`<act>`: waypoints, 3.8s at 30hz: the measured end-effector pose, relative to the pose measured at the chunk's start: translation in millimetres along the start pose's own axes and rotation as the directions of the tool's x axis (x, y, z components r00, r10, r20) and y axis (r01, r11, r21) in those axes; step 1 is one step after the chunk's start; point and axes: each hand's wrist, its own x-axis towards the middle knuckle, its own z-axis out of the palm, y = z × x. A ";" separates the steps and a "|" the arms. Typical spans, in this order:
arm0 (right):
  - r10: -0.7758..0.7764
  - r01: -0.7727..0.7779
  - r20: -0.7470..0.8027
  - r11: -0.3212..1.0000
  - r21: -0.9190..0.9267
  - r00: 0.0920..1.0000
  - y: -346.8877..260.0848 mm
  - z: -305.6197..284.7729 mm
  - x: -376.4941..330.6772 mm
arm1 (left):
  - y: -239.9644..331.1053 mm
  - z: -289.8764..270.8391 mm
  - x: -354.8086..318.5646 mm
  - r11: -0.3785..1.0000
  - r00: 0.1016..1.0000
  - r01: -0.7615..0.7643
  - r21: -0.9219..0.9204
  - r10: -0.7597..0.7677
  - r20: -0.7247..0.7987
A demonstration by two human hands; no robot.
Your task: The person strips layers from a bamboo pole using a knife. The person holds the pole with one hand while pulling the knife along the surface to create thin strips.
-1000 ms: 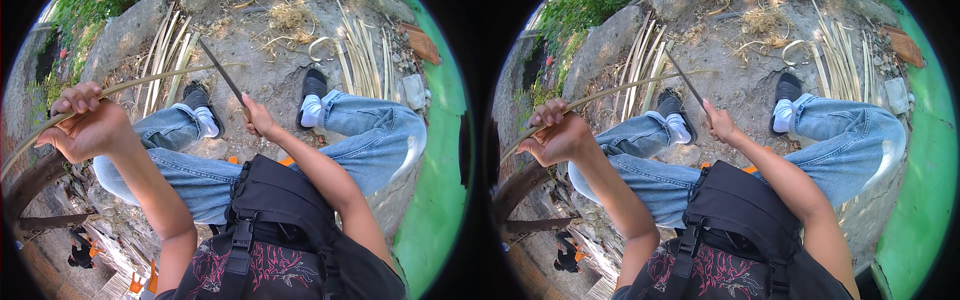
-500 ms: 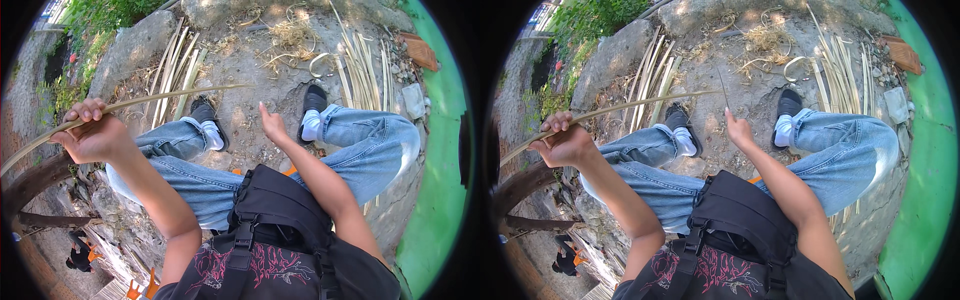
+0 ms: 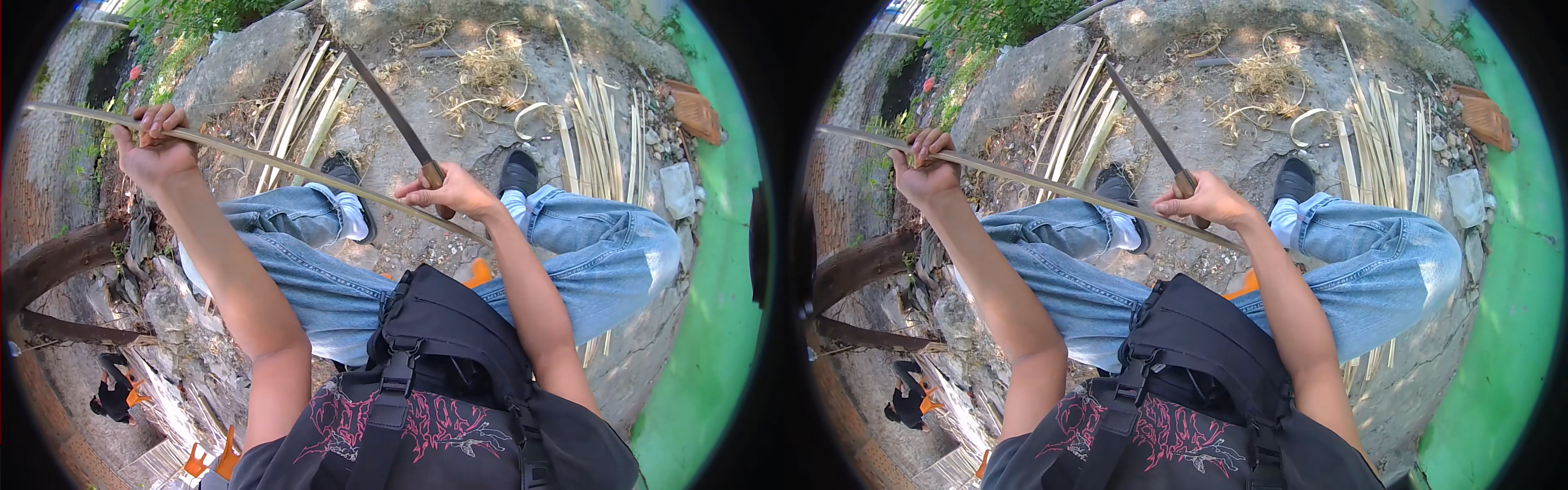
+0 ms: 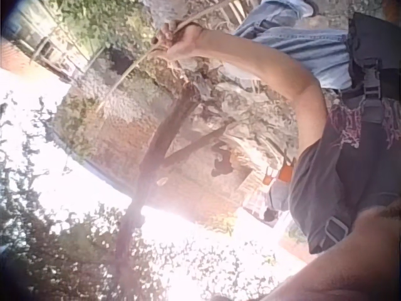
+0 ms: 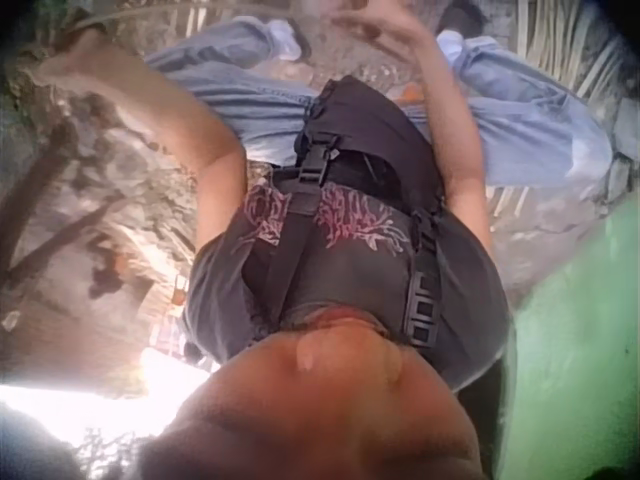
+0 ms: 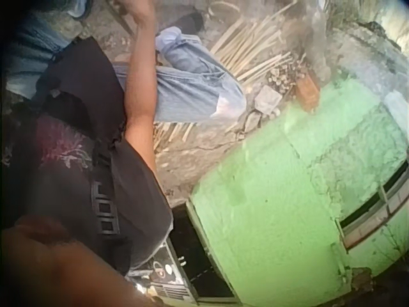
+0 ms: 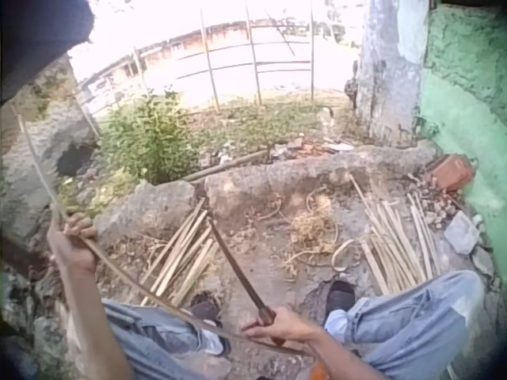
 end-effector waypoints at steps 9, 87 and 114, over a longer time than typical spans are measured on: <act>-0.091 0.055 0.162 0.975 0.213 0.983 -35.2 14.3 -20.3 | -43.5 17.2 17.4 0.900 0.945 -0.194 0.391 0.279 -0.173; -0.271 0.197 -0.250 0.939 -0.283 0.930 -122.9 67.0 -108.3 | -73.7 107.0 -130.8 0.766 0.755 -0.586 0.264 0.397 0.523; -0.461 0.350 -0.158 0.819 -0.455 0.873 -121.9 65.0 -102.4 | -85.2 107.9 -140.8 0.774 0.749 -0.586 0.239 0.405 0.524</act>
